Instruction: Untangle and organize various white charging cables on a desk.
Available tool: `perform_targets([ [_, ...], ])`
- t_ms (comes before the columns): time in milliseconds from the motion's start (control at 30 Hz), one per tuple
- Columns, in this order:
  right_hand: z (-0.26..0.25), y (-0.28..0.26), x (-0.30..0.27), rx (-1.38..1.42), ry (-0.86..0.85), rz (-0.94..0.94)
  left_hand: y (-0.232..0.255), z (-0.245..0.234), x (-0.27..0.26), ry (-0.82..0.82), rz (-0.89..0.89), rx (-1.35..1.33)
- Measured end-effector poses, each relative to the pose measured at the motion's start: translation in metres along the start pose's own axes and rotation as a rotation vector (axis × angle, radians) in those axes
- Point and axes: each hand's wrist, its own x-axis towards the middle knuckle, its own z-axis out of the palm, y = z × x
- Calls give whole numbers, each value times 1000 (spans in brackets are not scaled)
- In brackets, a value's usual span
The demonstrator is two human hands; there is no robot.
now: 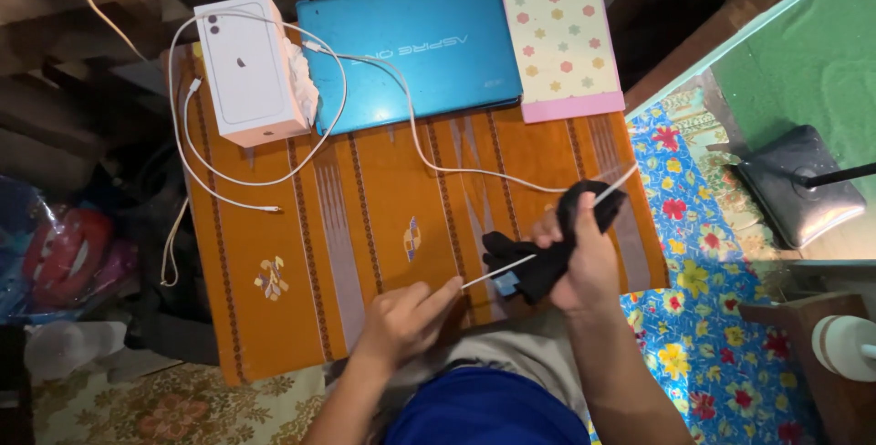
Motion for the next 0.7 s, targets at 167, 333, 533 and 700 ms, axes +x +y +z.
perform_targets([
  [167, -23, -37, 2, 106, -74, -42, -1, -47, -4, -7, 22, 72],
  [333, -84, -90, 8, 224, -153, -242, -37, -88, -50, -4, -66, 269],
  [533, -155, -138, 15, 340, -164, -330, -95, -139, -133, 67, -304, 484],
  [700, -225, -155, 32, 425, -211, -389, -113, -172, -169, 24, -564, 717],
])
